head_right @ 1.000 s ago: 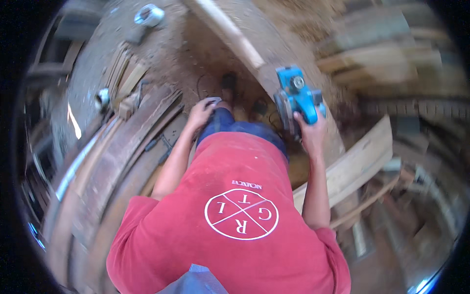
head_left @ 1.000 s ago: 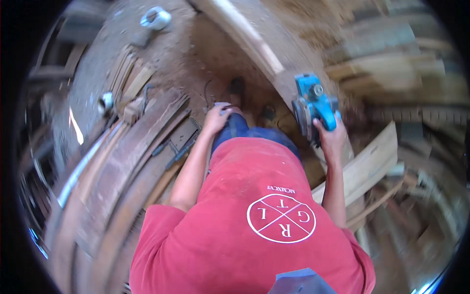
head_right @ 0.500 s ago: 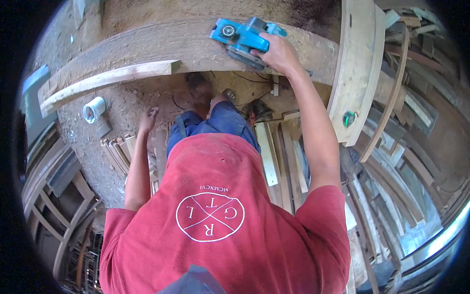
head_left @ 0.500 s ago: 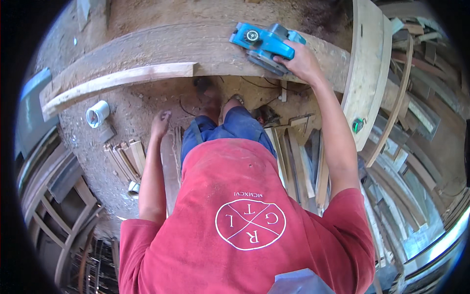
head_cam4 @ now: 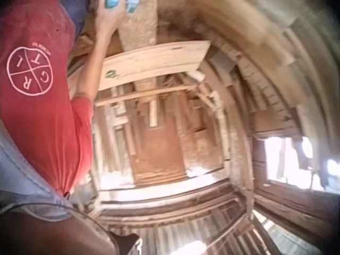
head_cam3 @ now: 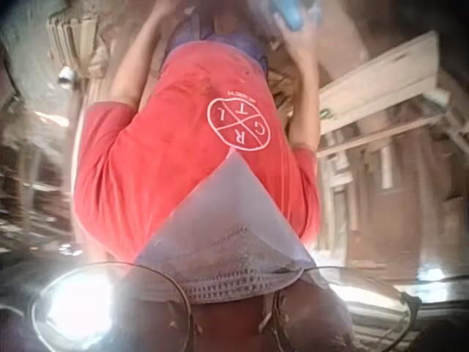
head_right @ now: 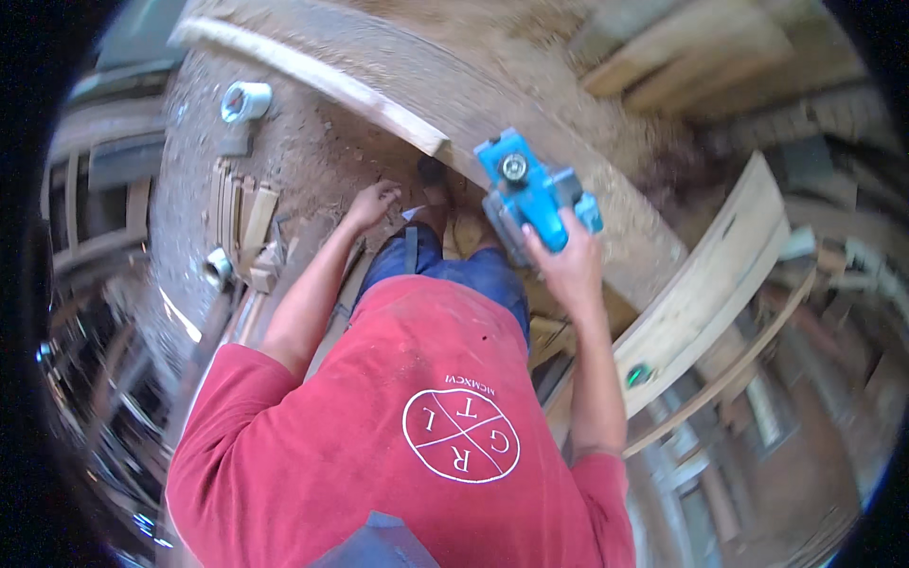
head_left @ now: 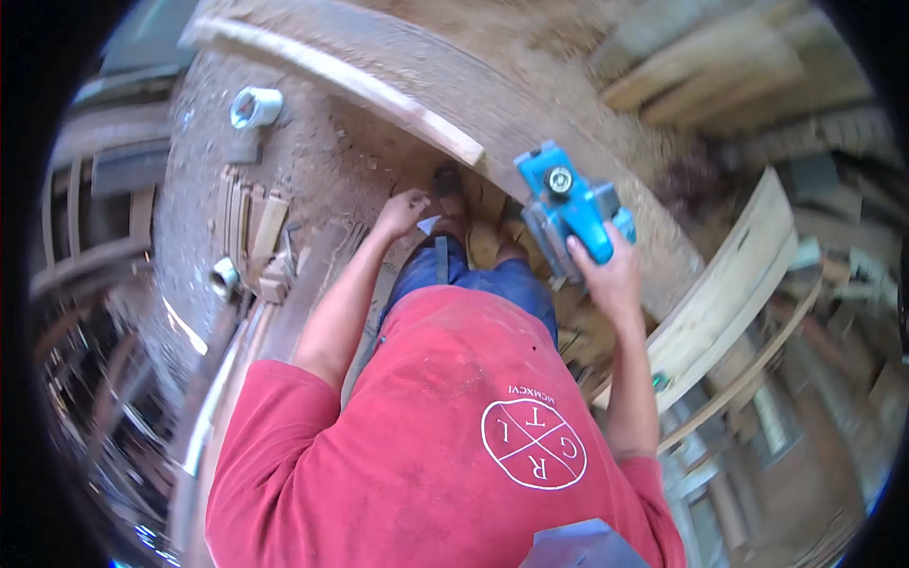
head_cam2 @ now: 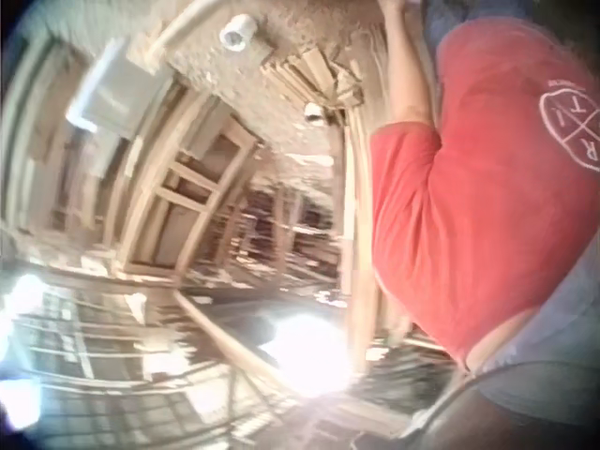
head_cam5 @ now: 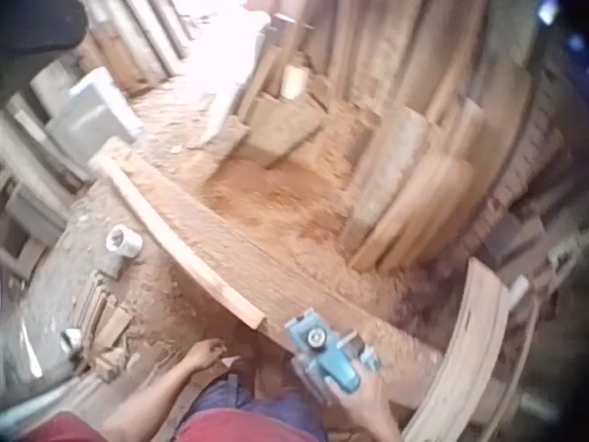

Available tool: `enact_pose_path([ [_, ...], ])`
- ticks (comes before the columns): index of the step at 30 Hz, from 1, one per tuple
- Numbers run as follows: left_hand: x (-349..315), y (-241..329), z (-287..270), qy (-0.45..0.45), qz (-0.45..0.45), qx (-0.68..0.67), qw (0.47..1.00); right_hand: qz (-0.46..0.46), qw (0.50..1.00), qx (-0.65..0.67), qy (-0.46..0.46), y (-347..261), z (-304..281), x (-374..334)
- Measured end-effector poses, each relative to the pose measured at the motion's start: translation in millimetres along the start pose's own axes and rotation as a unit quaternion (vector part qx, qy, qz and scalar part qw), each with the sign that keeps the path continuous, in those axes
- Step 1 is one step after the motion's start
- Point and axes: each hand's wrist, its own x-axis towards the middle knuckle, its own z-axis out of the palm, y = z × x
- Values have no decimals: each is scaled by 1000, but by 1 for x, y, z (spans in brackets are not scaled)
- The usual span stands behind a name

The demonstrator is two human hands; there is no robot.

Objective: The person uses an electric hand planer to smooth the surface and edges of a wood plank. They also use a tape measure to check the width of the plank before picking it up.

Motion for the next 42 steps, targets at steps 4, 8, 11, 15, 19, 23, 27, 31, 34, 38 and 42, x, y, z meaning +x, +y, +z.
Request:
enact_pose_path([
  [4,-37,-25,33,64,3,-46,997,-53,997,-1,-57,-39,9,5],
  [8,-71,-35,60,89,-75,-79,990,-157,985,-40,-52,-64,30,31],
  [11,-96,-37,65,131,-79,-128,980,-210,975,-59,-53,-79,37,47],
  [15,-121,-55,76,167,-148,-148,963,-214,971,-76,-81,-108,52,65],
  [19,-122,-22,70,185,-93,-183,961,-223,967,-99,-73,-134,71,91],
  [23,-94,50,52,80,121,-230,962,-234,963,-107,-75,-168,92,116],
  [27,-37,138,39,-262,206,-218,917,-228,966,-109,-52,-184,102,141],
  [31,-9,170,76,-350,313,-289,834,-213,968,-99,-81,-233,127,153],
  [34,9,171,63,-465,293,-351,758,-225,966,-94,-85,-263,147,172],
  [38,24,153,37,-564,246,-406,676,-241,964,-89,-74,-305,175,207],
  [42,32,134,0,-609,219,-442,621,-218,969,-85,-81,-354,205,236],
])
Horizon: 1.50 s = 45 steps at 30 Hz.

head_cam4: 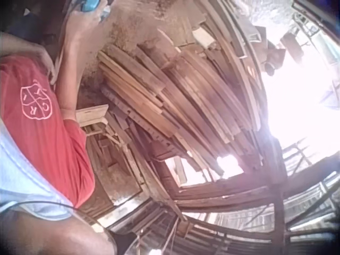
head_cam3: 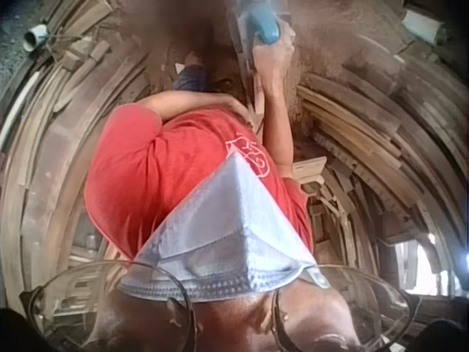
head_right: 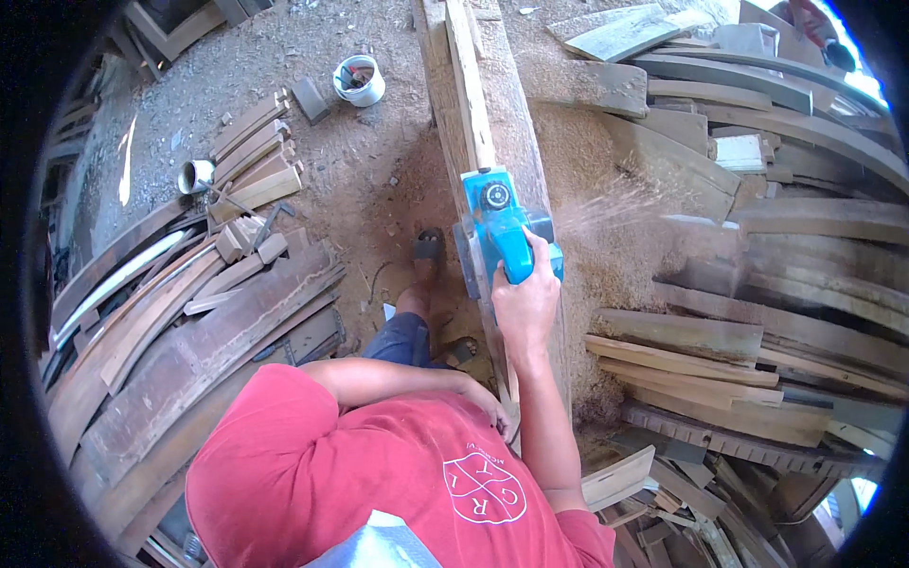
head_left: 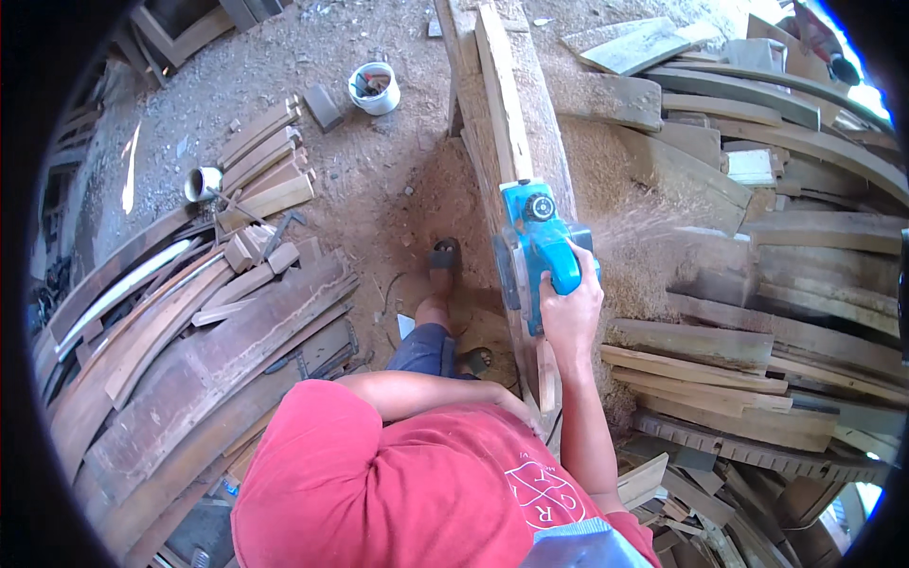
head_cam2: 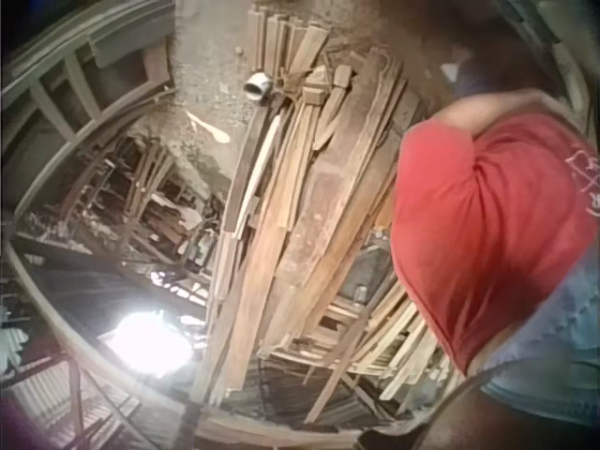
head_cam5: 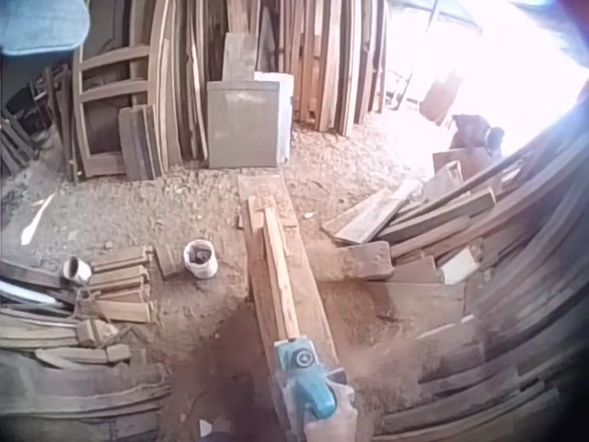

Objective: The person uses an electric hand planer to smooth the surface and edges of a wood plank. They also use a tape measure to check the width of the plank before picking it up.

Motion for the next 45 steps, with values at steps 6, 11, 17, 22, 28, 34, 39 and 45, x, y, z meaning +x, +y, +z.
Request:
enact_pose_path([
  [6,-66,45,-7,26,83,-22,996,-52,999,1,14,-40,34,99],
  [11,-167,107,-1,85,208,-31,974,-93,995,-14,17,-105,77,215],
  [17,-251,146,6,450,374,22,810,-224,951,-153,148,-164,128,408],
  [22,-267,135,11,607,378,60,696,-244,958,-70,132,-187,143,440],
  [28,-245,47,8,648,131,143,736,-135,987,-82,-3,-108,93,322],
  [34,-203,22,45,821,169,255,483,-166,983,-72,11,1,28,60],
  [39,-121,78,103,785,231,443,365,-20,999,-34,-26,126,-64,-183],
  [45,16,55,145,573,136,687,426,88,996,-20,-26,188,-126,-326],
])
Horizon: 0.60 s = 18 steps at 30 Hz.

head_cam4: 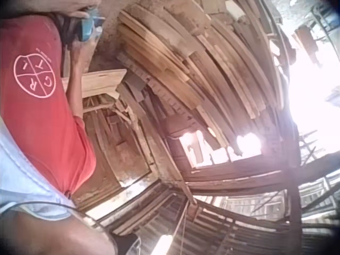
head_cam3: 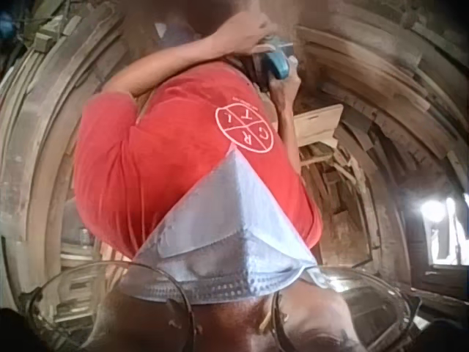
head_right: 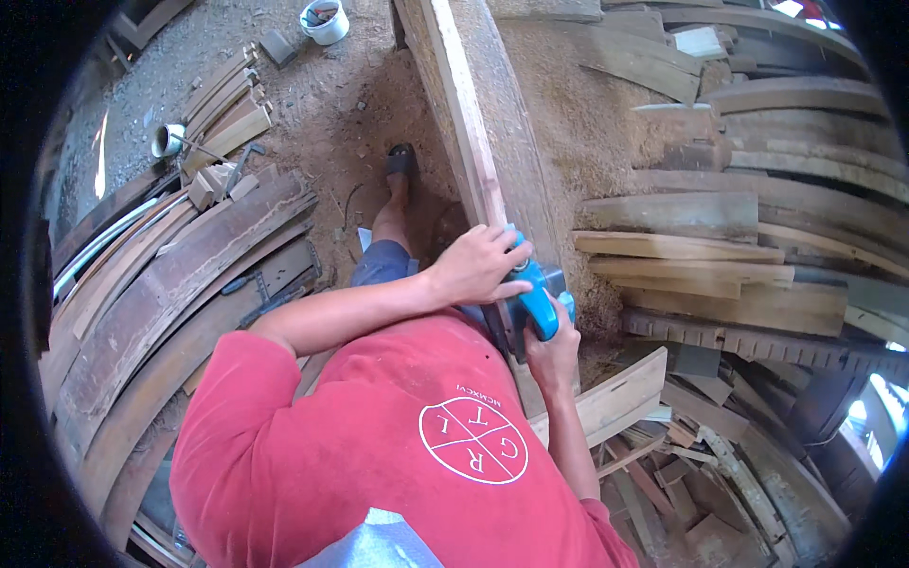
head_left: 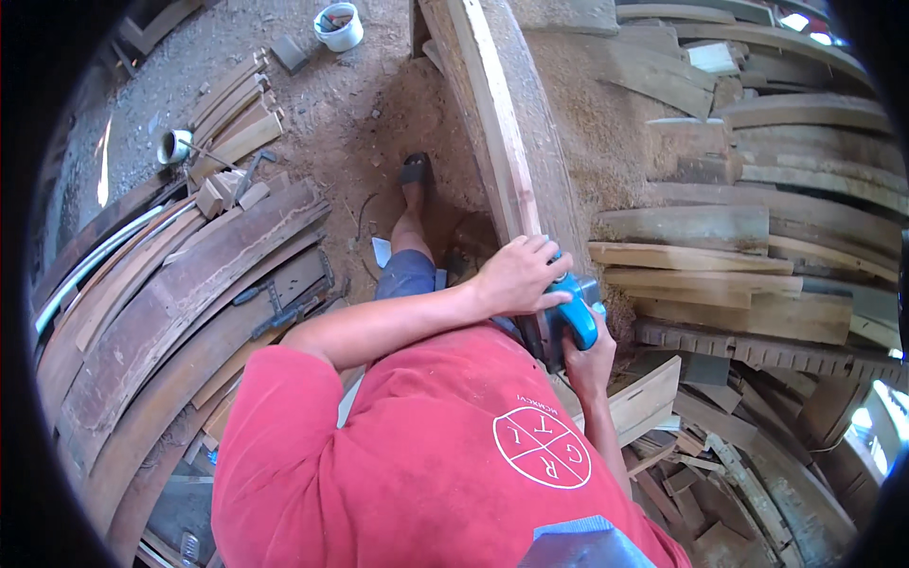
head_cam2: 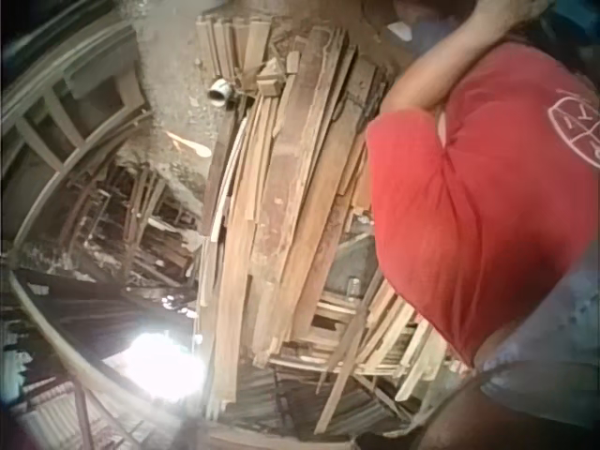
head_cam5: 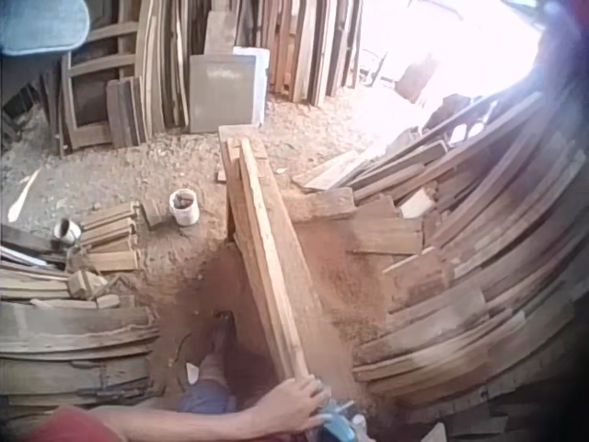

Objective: The person uses an electric hand planer to smooth the surface and edges of a wood plank. They also use a tape measure to check the width of the plank before picking it up.

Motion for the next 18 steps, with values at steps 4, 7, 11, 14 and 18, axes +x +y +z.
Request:
enact_pose_path([
  [4,7,17,26,54,64,32,996,-29,998,12,-56,-7,-34,-27],
  [7,1,28,9,66,257,0,964,-149,974,-80,-153,3,-82,-25],
  [11,3,32,-1,-28,499,-94,861,-303,861,-290,-287,-40,-120,7],
  [14,27,10,-41,-79,446,-42,890,-287,921,-211,-158,-13,-92,8],
  [18,-14,-58,-71,184,52,19,981,-154,987,-44,-3,13,-26,8],
])
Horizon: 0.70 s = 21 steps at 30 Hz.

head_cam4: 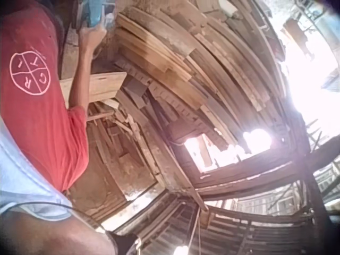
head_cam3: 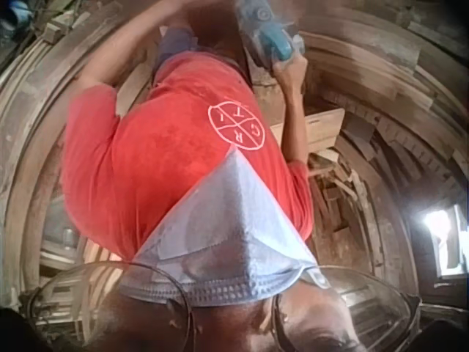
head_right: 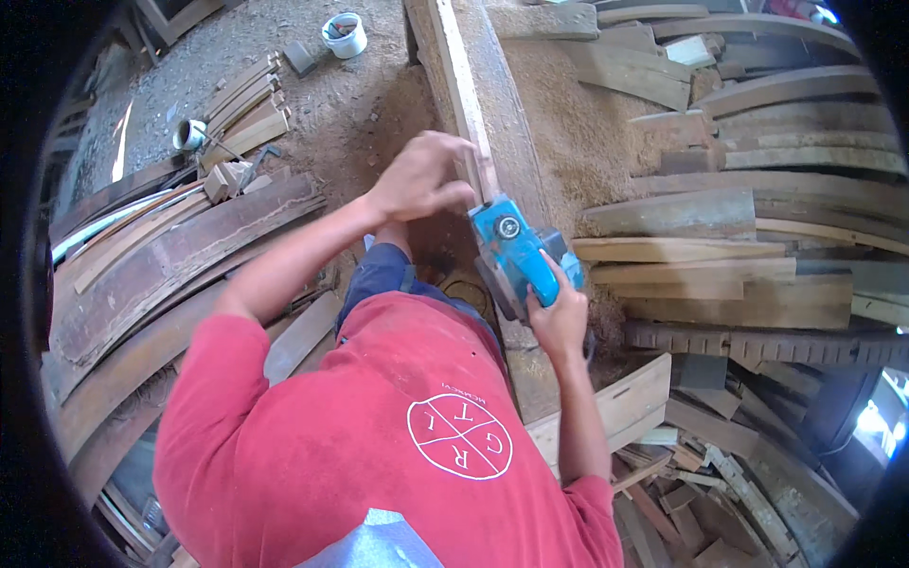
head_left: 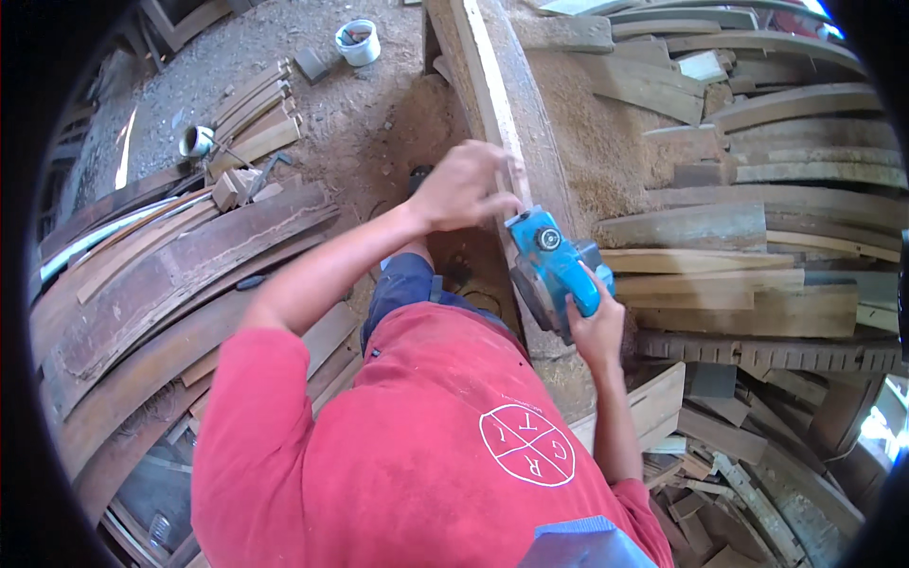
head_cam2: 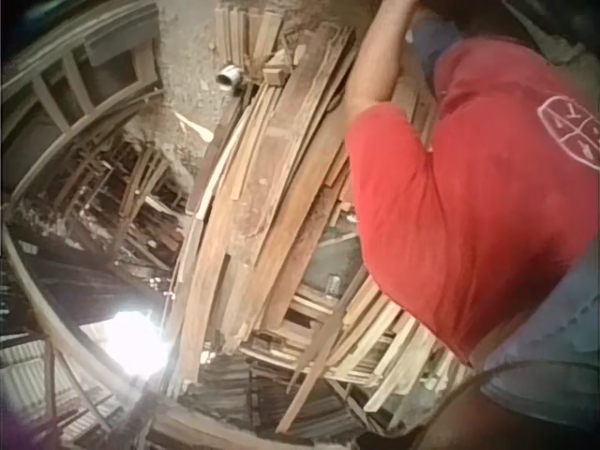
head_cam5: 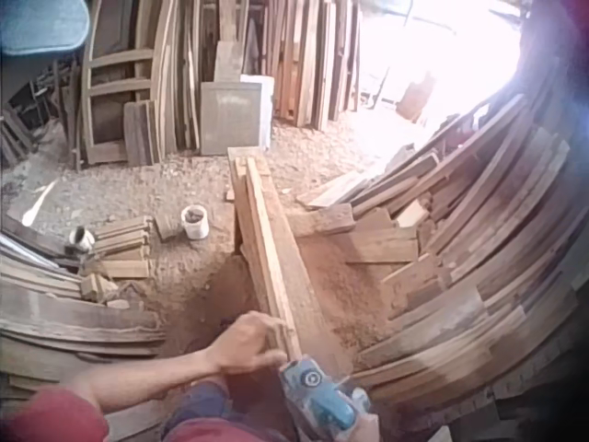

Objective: The person uses an electric hand planer to smooth the surface and edges of a wood plank. They also use a tape measure to check the width of the plank before picking it up.

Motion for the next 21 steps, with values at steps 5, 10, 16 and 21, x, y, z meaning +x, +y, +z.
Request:
enact_pose_path([
  [5,-111,-34,5,24,-328,-2,944,58,997,40,42,9,48,15],
  [10,-156,-12,20,-121,-350,-6,929,114,993,38,8,-35,50,52],
  [16,-116,6,90,-416,-286,-360,785,61,996,42,40,-54,67,120],
  [21,-86,20,138,-464,-186,-522,691,42,997,43,44,-81,78,175],
])
